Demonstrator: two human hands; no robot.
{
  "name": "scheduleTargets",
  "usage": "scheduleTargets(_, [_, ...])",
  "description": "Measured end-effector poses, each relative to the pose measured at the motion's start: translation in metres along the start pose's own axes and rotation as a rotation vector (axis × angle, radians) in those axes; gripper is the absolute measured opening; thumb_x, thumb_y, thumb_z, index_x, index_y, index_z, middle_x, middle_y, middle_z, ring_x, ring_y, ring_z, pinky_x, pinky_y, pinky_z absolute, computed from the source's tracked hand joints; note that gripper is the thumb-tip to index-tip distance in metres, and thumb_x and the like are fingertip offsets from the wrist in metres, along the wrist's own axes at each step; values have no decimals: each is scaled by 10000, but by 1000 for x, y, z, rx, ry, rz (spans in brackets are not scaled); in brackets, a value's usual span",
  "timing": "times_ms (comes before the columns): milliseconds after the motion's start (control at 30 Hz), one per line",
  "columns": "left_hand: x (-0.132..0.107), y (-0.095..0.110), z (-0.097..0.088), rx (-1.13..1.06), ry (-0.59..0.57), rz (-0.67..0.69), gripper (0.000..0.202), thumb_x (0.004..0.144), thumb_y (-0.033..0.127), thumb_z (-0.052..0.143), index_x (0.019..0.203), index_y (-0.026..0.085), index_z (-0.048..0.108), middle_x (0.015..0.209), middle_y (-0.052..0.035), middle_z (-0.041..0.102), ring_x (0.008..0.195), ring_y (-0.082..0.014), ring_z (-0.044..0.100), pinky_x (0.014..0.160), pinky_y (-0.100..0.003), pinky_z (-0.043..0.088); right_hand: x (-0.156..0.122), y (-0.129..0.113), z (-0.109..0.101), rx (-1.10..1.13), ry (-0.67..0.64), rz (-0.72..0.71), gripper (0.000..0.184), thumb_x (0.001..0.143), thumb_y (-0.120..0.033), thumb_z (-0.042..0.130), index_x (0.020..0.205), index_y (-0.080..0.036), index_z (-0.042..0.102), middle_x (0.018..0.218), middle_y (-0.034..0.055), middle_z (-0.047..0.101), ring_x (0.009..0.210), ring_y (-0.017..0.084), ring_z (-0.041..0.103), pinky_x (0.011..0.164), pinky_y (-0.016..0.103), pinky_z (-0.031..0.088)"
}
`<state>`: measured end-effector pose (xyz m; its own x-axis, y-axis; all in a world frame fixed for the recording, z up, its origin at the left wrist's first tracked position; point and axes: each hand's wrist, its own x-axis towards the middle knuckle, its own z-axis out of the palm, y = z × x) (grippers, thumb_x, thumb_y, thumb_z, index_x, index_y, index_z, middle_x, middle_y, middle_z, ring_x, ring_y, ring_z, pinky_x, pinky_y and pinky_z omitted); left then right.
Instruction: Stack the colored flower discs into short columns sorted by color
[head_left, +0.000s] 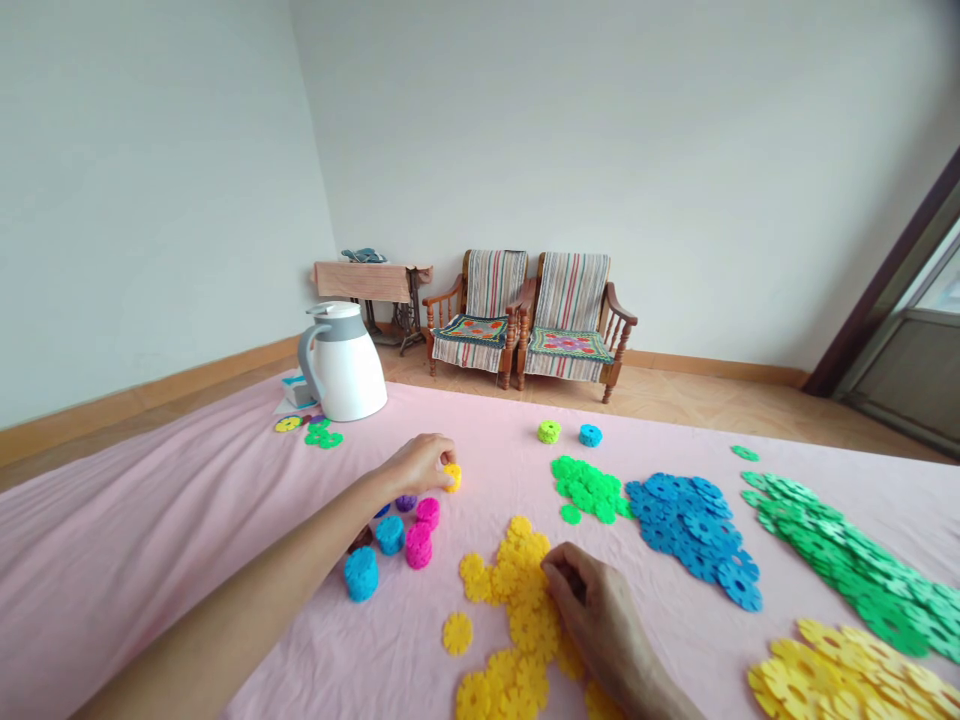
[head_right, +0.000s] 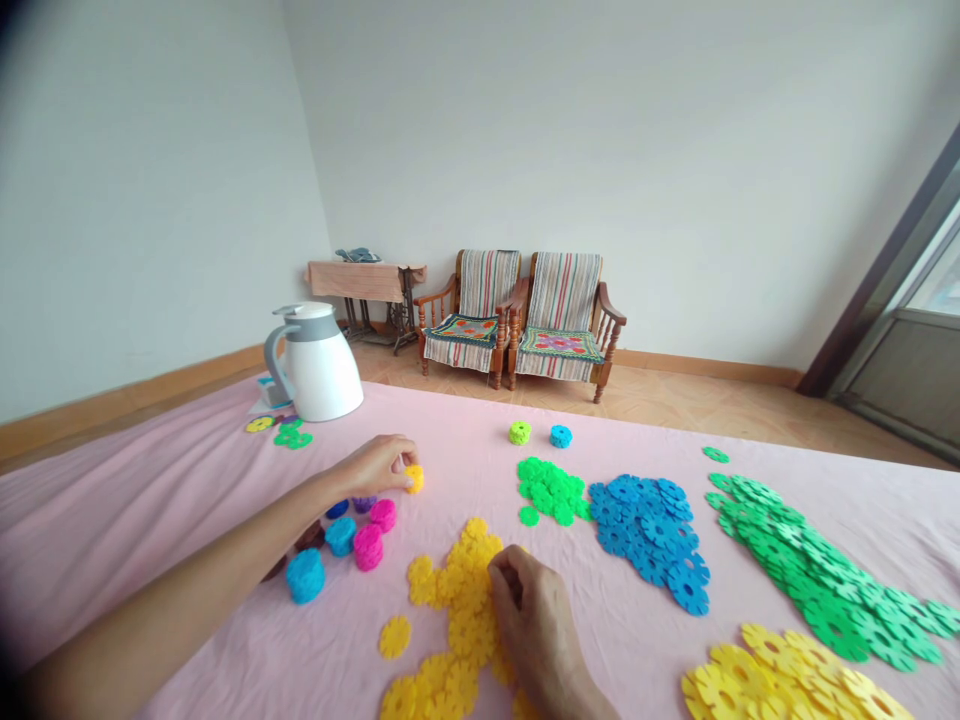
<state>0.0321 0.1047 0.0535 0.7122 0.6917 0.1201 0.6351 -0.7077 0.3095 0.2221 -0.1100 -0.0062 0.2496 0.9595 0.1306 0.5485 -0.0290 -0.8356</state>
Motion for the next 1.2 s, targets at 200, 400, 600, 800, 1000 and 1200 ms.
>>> scheduleTargets(200, [-1,0,1,6,-2,-10,149,584,167,660,729,171,624,735,-10,620,691,-163,564,597,-228,406,-1,-2,0,-18,0,-4,249,838,-321,395,707,-176,549,584,-23,479,555,115,434,510,212,297])
scheduleTargets(400, [-4,3,0,18,18,-9,179,597,152,646,773,164,618,772,-11,615,695,-153,561,621,-225,410,-2,2,1,-22,5,-15,244,836,-309,398,711,-172,557,585,-24,484,555,112,434,512,212,297])
scheduleTargets(600, [-21,26,-11,-40,-66,124,155,657,149,606,811,169,598,821,0,599,678,-121,550,628,-204,409,-2,2,1,-25,6,-21,240,835,-304,401,713,-173,561,589,-21,504,556,113,446,508,208,300])
scheduleTargets(800, [-46,58,-8,-25,-390,397,310,627,94,654,911,206,600,856,9,603,744,-136,557,680,-210,423,0,0,1,-14,12,-27,236,831,-292,405,697,-173,559,592,-14,528,558,114,457,509,207,307])
scheduleTargets(1000, [-52,67,1,3,-414,429,334,623,66,658,905,232,593,830,19,585,752,-142,549,654,-207,420,-1,-2,0,-16,12,-28,245,831,-298,401,698,-173,564,595,-9,535,562,120,466,514,213,312])
scheduleTargets(1200, [-52,70,3,7,-395,419,224,652,79,620,827,215,583,827,11,586,761,-145,551,676,-213,419,-1,-2,1,-30,2,-25,257,844,-310,392,697,-170,549,590,-15,507,564,119,455,520,221,306])
